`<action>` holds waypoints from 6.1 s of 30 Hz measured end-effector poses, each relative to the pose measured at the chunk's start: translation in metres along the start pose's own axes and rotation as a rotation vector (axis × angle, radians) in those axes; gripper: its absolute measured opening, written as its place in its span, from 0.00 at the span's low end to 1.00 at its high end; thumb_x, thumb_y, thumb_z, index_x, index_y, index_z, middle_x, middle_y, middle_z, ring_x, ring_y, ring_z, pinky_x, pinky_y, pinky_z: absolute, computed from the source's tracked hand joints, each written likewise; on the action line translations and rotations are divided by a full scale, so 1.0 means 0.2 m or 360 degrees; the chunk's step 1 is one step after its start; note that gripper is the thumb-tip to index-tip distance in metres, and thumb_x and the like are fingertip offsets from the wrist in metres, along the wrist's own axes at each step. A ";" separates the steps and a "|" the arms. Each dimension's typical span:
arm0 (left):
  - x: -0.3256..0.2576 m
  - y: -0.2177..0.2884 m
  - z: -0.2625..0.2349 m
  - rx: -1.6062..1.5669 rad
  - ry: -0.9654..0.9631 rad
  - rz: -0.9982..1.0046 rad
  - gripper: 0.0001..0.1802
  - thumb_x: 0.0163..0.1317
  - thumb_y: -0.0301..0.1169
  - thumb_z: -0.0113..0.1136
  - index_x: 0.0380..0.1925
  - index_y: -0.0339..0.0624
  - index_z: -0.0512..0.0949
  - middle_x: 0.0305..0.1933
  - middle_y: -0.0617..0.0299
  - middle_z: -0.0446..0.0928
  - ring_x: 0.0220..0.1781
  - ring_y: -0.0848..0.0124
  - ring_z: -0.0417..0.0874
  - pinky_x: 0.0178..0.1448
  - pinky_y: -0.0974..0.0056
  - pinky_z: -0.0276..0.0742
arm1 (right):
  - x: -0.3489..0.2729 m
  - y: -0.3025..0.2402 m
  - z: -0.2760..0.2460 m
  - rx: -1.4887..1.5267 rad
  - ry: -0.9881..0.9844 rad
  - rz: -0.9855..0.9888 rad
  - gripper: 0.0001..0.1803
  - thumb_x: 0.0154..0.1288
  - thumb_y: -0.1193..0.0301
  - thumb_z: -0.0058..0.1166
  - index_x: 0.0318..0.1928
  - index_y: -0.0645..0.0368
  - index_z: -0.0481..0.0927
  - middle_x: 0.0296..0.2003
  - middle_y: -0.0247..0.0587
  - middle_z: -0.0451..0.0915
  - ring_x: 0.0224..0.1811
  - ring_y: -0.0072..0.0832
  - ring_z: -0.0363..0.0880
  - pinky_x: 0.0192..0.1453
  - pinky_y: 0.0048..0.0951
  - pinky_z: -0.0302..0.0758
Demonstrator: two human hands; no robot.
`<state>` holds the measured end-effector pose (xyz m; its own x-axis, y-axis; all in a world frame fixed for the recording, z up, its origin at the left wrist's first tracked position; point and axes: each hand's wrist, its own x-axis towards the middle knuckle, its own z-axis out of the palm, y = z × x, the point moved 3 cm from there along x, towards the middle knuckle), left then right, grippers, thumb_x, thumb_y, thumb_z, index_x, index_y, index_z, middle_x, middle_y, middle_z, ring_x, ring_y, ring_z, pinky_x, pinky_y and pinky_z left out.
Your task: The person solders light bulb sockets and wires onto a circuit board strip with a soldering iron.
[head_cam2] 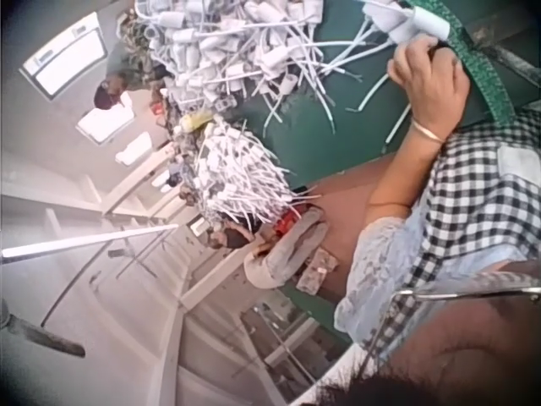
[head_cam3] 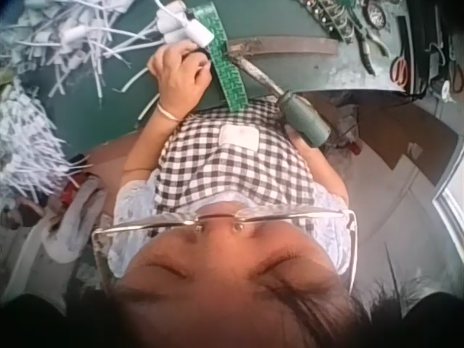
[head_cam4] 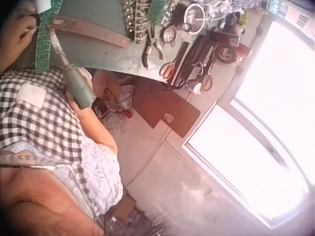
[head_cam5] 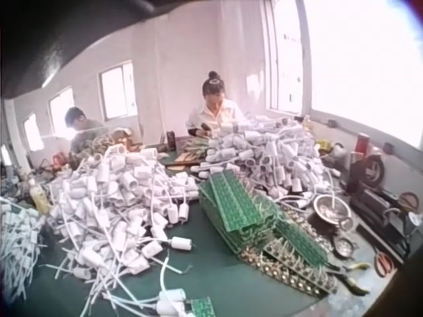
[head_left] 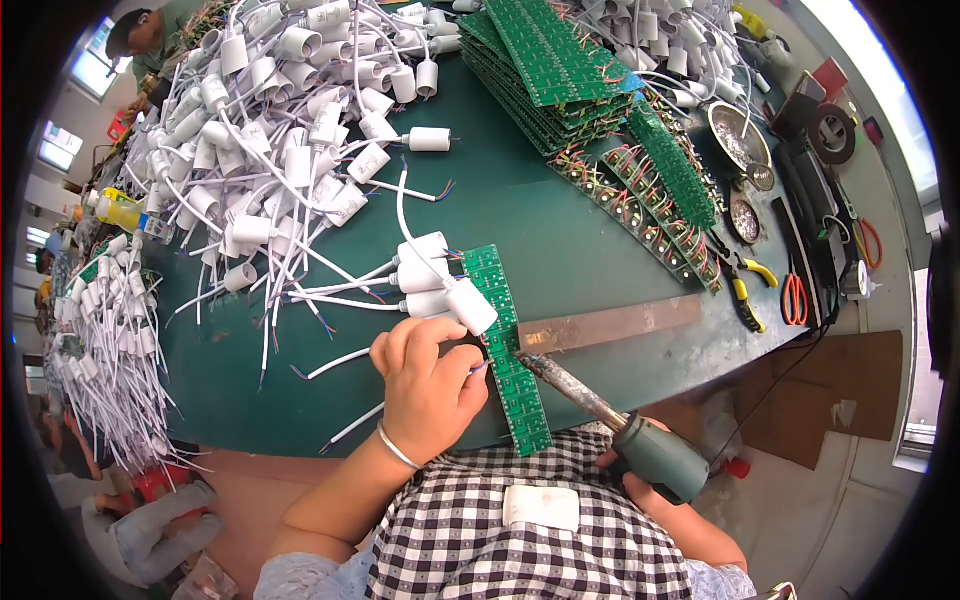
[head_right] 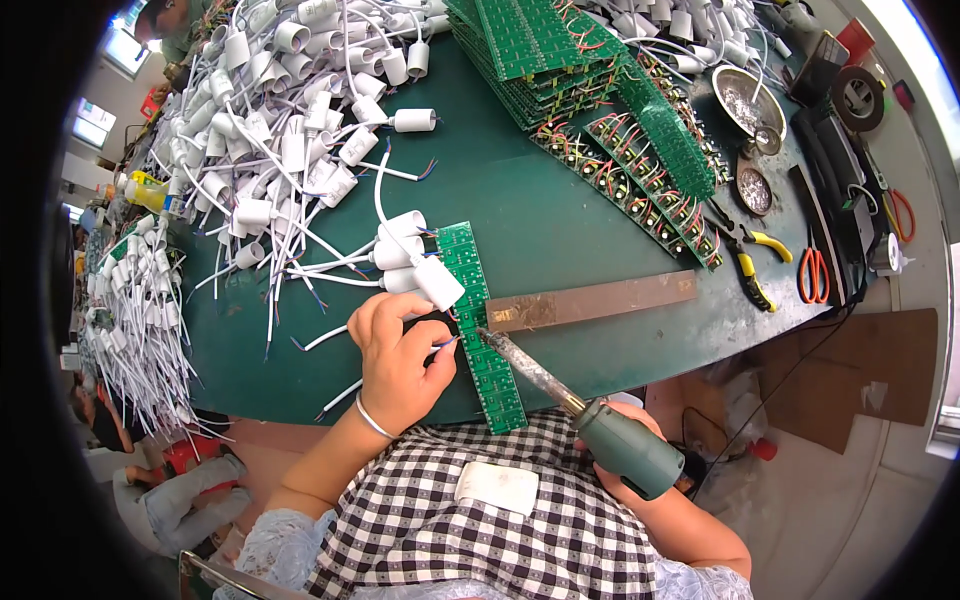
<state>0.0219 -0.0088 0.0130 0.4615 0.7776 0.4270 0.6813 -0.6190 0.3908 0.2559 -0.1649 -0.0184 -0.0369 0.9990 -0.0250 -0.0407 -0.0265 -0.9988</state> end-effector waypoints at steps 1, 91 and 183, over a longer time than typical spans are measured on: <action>0.00 0.00 0.01 0.0008 0.0017 -0.0052 0.09 0.44 0.28 0.65 0.26 0.50 0.75 0.45 0.66 0.71 0.52 0.60 0.67 0.55 0.53 0.55 | 0.00 -0.01 0.00 -0.0036 -0.0003 0.0042 0.27 0.62 0.72 0.53 0.60 0.69 0.63 0.45 0.47 0.79 0.43 0.31 0.82 0.50 0.33 0.78; -0.02 -0.03 -0.01 0.0073 -0.0114 0.0081 0.10 0.41 0.30 0.68 0.26 0.57 0.82 0.49 0.71 0.70 0.60 0.61 0.63 0.59 0.48 0.51 | -0.02 0.11 0.02 -0.0654 0.0081 0.0053 0.13 0.50 0.75 0.61 0.39 0.61 0.82 0.36 0.45 0.81 0.38 0.42 0.82 0.42 0.35 0.79; -0.06 0.05 0.02 -0.0077 -0.0089 -0.0286 0.05 0.37 0.28 0.62 0.17 0.50 0.75 0.59 0.61 0.67 0.65 0.49 0.58 0.64 0.46 0.47 | -0.09 0.10 -0.04 -0.0567 -0.0016 -0.0056 0.22 0.57 0.71 0.57 0.49 0.70 0.69 0.28 0.42 0.80 0.29 0.27 0.80 0.38 0.27 0.76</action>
<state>0.0249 -0.0240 0.0089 0.3669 0.8800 0.3016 0.7280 -0.4734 0.4958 0.2631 -0.1839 -0.0386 -0.0514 0.9986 0.0081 0.3087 0.0236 -0.9509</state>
